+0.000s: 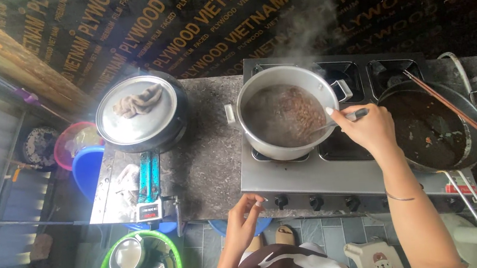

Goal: The person stirs a pot of boiling beans on a gas stove using a long skimmer ladle, occasionally lifting the ladle to scoop and check the beans before stirring again while steam rises from the pot.

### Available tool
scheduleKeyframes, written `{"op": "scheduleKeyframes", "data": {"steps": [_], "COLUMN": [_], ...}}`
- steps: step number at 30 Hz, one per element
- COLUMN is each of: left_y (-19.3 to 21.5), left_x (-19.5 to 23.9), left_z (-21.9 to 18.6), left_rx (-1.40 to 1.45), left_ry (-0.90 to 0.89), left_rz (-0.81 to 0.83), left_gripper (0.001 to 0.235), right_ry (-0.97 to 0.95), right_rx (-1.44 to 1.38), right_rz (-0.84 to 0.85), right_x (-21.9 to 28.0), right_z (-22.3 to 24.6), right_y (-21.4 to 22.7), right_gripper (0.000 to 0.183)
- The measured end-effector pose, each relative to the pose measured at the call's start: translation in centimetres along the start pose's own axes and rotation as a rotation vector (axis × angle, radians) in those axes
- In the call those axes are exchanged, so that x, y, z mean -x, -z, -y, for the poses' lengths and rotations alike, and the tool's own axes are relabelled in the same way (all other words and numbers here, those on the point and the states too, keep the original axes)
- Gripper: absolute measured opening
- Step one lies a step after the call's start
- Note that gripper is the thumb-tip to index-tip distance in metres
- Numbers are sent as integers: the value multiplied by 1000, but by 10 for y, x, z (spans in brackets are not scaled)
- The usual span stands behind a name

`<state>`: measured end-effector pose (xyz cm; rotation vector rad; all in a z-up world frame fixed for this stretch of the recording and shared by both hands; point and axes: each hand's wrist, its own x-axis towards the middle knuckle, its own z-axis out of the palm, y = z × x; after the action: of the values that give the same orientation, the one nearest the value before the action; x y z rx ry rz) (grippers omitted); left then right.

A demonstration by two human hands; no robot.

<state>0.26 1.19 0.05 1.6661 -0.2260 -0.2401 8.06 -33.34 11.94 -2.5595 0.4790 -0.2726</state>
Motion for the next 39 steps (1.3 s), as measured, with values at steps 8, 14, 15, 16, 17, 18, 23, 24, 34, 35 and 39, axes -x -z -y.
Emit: {"op": "scheduleKeyframes", "data": {"steps": [8,14,15,16,17,18,23,24,34,35,39], "left_y": [-2,1,2,2,2,3,7,8,9,9,6], "left_x": [2,3,4,4,4,5,9,10,8,8,7], "left_z": [1,4,5,6,7,8,9,11,0,0,-1], "left_rx": [43,59,51,52,73,95,66,44,36,36,36], "left_ry": [21,34,38,38,30,21,32,52,16,18,20], "left_rz": [1,-28,-34,-40,-43,-47,-84,-95,-52,-53,-45], "left_gripper": [14,14,14,14,14,14,13,13,12,12,13], "right_ry": [-64,2,41,46,20,-4,77,105,20,17,17], "right_rx": [-185,-433,-482,-482,-444,-407,-356,-386,-211,-157,-106], "right_rz": [159,267,296,300,295,291,210,168,-2,20,76], "right_x": [6,-8,-10,-9,-8,-7,-22,-27,-31,-28,-6], "right_z": [32,16,15,23,31,39,33,24,-30,-30,-17], "right_y": [21,-21,-28,-29,-31,-32,-53,-61,-32,-25,4], "right_gripper": [41,38,36,36,34,33,33,31,25,24,23]}}
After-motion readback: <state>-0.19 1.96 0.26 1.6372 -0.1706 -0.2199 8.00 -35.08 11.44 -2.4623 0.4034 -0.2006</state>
